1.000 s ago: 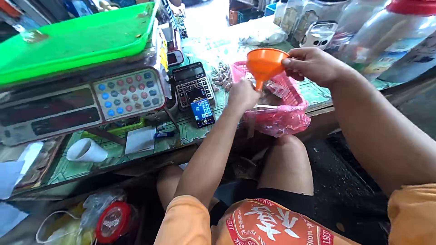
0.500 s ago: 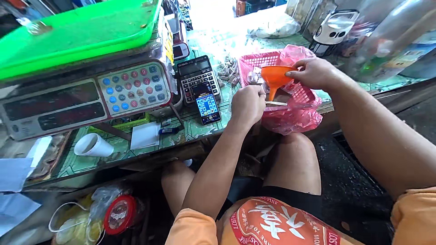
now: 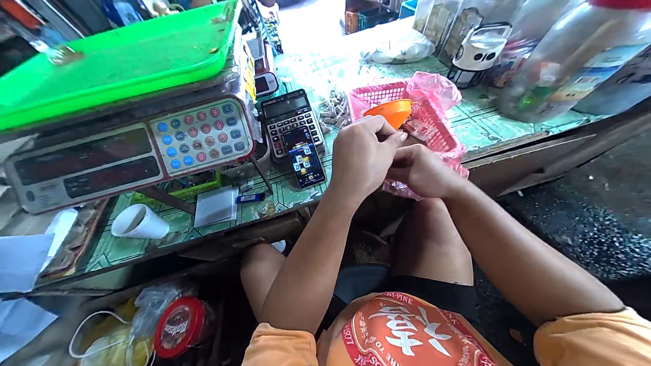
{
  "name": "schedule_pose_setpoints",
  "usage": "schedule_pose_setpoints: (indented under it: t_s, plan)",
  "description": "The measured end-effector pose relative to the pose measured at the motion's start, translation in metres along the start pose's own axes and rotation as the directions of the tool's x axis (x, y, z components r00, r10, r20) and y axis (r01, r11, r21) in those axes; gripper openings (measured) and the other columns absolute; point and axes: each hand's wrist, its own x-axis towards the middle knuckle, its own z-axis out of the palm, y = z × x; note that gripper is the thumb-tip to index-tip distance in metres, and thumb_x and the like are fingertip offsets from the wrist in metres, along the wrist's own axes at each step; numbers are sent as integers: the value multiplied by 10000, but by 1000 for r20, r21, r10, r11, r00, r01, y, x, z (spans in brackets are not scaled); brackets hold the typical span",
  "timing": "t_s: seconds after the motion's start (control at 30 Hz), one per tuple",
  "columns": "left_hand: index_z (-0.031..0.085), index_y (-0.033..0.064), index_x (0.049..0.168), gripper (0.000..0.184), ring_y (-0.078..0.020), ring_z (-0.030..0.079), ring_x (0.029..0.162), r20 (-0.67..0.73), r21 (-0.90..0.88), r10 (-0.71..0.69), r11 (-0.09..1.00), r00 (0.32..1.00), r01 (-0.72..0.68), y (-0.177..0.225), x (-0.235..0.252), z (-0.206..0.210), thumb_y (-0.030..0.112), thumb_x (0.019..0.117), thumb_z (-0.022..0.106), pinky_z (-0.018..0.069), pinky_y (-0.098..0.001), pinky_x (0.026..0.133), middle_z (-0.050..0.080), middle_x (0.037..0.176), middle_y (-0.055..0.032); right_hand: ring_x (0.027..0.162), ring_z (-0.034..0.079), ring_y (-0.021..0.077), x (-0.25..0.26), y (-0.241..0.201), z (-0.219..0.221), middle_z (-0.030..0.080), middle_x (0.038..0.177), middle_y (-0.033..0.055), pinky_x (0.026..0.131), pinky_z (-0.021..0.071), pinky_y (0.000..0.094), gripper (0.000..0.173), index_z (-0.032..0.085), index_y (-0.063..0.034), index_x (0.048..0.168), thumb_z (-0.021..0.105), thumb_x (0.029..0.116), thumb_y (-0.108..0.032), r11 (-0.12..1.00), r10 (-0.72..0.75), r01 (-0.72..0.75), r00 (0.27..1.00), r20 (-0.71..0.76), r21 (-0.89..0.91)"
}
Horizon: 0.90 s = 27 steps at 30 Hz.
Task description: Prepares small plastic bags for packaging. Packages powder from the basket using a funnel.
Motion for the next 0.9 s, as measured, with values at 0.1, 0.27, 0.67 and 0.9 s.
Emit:
schedule_pose_setpoints:
  t_s: [0.1, 0.27, 0.67, 0.9]
  plan:
    - [767, 98, 888, 117, -64, 677, 783, -2, -2, 41, 999, 999, -41, 3, 6, -21, 171, 957, 708, 573, -303, 747, 729, 852, 11, 764, 681, 61, 1, 12, 14, 731, 873, -23, 716, 600, 300, 40, 768, -124, 930, 743, 911, -99, 999, -34, 31, 996, 80, 36]
    - [754, 137, 882, 60, -19, 669, 727, 2, 49, 41, 998, 999, -41, 10, 16, -56, 184, 921, 757, 566, -233, 681, 723, 812, 55, 795, 692, 57, -3, 25, 36, 741, 867, -13, 767, 599, 300, 76, 765, -104, 974, 744, 938, -167, 989, 1, -31, 979, 205, 145]
    - [729, 137, 848, 88, 12, 629, 655, -65, 173, 112, 980, 992, -99, 26, 9, -116, 179, 915, 767, 524, -170, 604, 693, 752, 73, 622, 537, 7, 6, 27, 106, 634, 722, -52, 590, 449, 201, 159, 709, -68, 878, 661, 989, -170, 843, -94, -18, 979, 180, 538]
    - [711, 139, 840, 110, 22, 609, 644, -114, 254, 103, 965, 988, -71, 22, 6, -115, 196, 924, 755, 501, -167, 591, 674, 744, 77, 698, 597, 35, 7, 26, 105, 650, 787, -12, 666, 518, 237, 151, 693, -64, 911, 646, 1002, -175, 932, -117, 53, 980, 158, 357]
